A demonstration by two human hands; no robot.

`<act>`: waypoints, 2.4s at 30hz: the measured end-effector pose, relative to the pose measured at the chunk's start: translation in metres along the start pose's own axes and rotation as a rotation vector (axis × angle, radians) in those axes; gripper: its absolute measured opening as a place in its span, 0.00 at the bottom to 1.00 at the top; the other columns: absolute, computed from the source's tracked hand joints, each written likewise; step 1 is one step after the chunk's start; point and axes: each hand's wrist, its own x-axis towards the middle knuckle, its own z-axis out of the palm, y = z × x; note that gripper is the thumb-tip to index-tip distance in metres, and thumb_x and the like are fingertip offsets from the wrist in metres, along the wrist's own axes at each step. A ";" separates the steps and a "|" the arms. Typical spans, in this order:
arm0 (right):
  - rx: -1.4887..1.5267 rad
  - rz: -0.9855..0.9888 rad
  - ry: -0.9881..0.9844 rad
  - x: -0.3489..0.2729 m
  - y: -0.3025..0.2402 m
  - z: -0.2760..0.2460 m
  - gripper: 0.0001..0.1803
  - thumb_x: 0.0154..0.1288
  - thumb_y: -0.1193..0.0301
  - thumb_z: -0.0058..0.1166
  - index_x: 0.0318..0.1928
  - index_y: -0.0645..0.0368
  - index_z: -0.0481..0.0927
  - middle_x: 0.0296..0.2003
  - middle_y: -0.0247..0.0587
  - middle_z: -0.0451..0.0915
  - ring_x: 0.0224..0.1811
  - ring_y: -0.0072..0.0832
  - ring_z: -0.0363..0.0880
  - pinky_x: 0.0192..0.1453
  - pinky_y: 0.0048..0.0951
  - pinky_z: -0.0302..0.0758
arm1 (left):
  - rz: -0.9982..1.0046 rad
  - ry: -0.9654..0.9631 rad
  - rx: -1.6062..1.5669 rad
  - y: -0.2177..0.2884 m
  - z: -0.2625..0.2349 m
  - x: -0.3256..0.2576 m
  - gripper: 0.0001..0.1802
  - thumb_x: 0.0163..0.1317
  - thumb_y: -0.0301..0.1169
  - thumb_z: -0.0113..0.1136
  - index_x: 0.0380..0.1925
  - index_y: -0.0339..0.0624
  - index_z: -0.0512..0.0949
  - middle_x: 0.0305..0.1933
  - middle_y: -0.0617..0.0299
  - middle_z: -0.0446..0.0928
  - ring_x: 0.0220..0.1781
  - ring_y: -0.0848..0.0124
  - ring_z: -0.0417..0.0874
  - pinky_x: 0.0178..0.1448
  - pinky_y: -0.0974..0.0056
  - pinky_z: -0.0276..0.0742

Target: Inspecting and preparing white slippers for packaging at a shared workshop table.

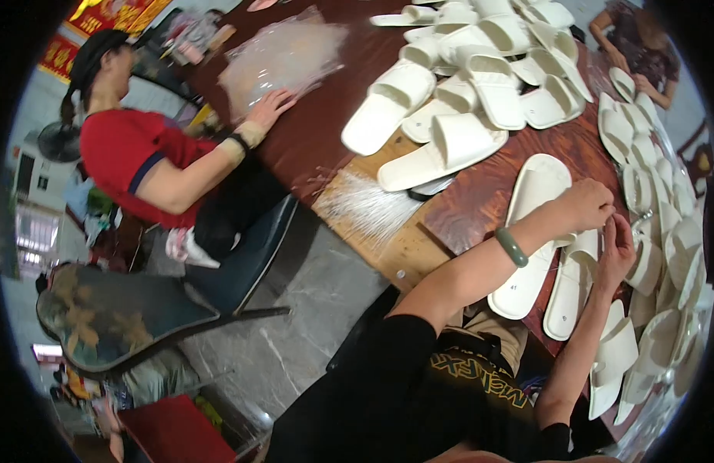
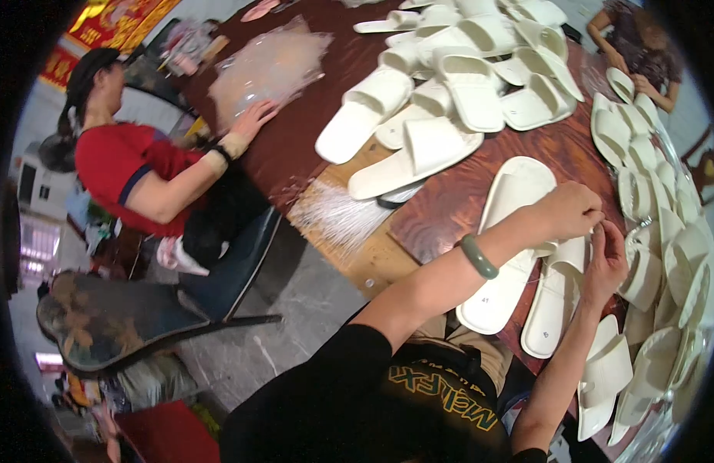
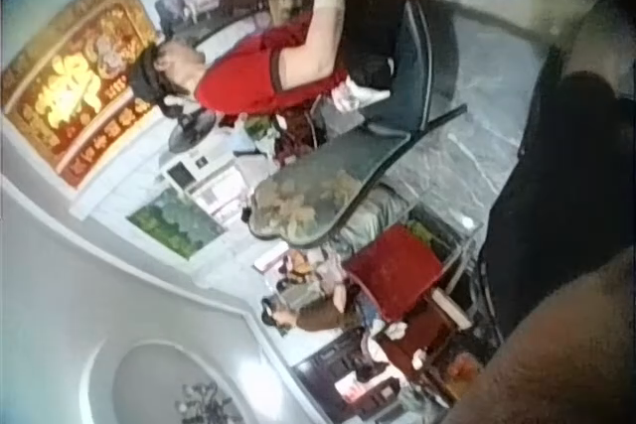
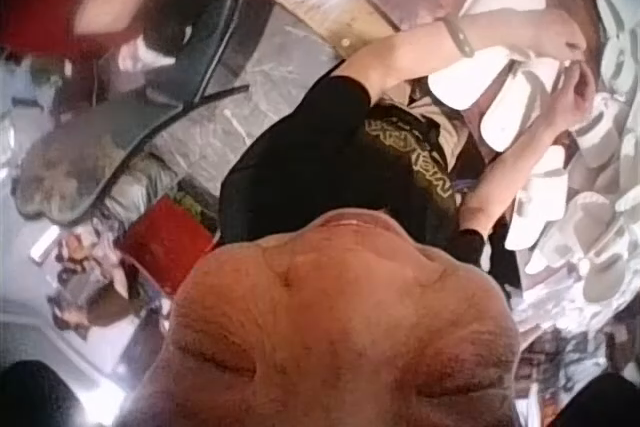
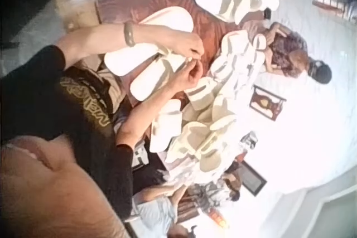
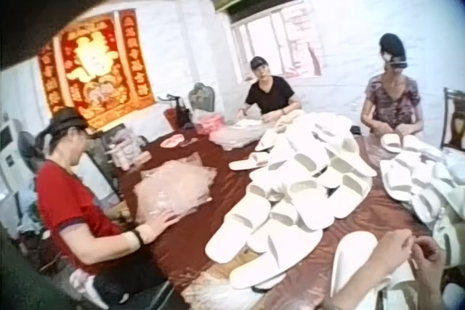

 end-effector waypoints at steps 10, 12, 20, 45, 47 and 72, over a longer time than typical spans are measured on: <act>0.029 0.099 0.030 0.002 -0.006 -0.004 0.07 0.60 0.80 0.55 0.40 0.65 0.77 0.35 0.31 0.77 0.36 0.16 0.74 0.42 0.15 0.71 | -0.071 -0.041 -0.001 -0.002 -0.003 -0.003 0.11 0.51 0.31 0.50 0.19 0.36 0.76 0.25 0.46 0.76 0.32 0.49 0.78 0.39 0.50 0.72; 0.031 0.069 0.033 0.003 -0.007 -0.004 0.07 0.60 0.80 0.55 0.40 0.65 0.77 0.34 0.32 0.77 0.36 0.16 0.74 0.42 0.15 0.71 | -0.076 -0.067 0.040 -0.001 -0.003 -0.003 0.10 0.51 0.31 0.51 0.18 0.36 0.75 0.25 0.46 0.76 0.32 0.49 0.77 0.39 0.50 0.72; 0.155 0.136 0.081 0.005 -0.007 -0.006 0.06 0.59 0.80 0.55 0.38 0.62 0.76 0.32 0.32 0.78 0.32 0.16 0.75 0.36 0.14 0.72 | -0.097 -0.105 0.051 -0.002 -0.004 -0.005 0.11 0.51 0.31 0.52 0.17 0.35 0.75 0.23 0.46 0.75 0.31 0.49 0.77 0.39 0.51 0.72; 0.022 0.125 -0.052 0.002 -0.011 -0.003 0.07 0.62 0.76 0.54 0.40 0.64 0.77 0.34 0.30 0.77 0.36 0.15 0.73 0.42 0.15 0.68 | -0.125 0.022 -0.093 0.005 -0.009 -0.002 0.12 0.53 0.32 0.52 0.19 0.34 0.75 0.24 0.46 0.76 0.30 0.50 0.78 0.36 0.53 0.72; 0.119 0.143 -0.080 0.002 -0.014 -0.001 0.05 0.63 0.76 0.53 0.39 0.64 0.77 0.33 0.30 0.77 0.35 0.14 0.72 0.41 0.14 0.68 | -0.095 0.054 -0.061 0.006 -0.011 -0.002 0.12 0.52 0.32 0.52 0.19 0.34 0.75 0.24 0.46 0.76 0.31 0.50 0.78 0.37 0.52 0.73; 0.006 0.090 -0.064 0.009 0.005 -0.014 0.05 0.61 0.73 0.54 0.36 0.61 0.77 0.33 0.27 0.75 0.38 0.17 0.70 0.45 0.19 0.67 | -0.084 -0.109 -0.084 -0.007 0.004 0.001 0.10 0.51 0.31 0.57 0.18 0.35 0.72 0.23 0.49 0.74 0.25 0.59 0.75 0.31 0.58 0.70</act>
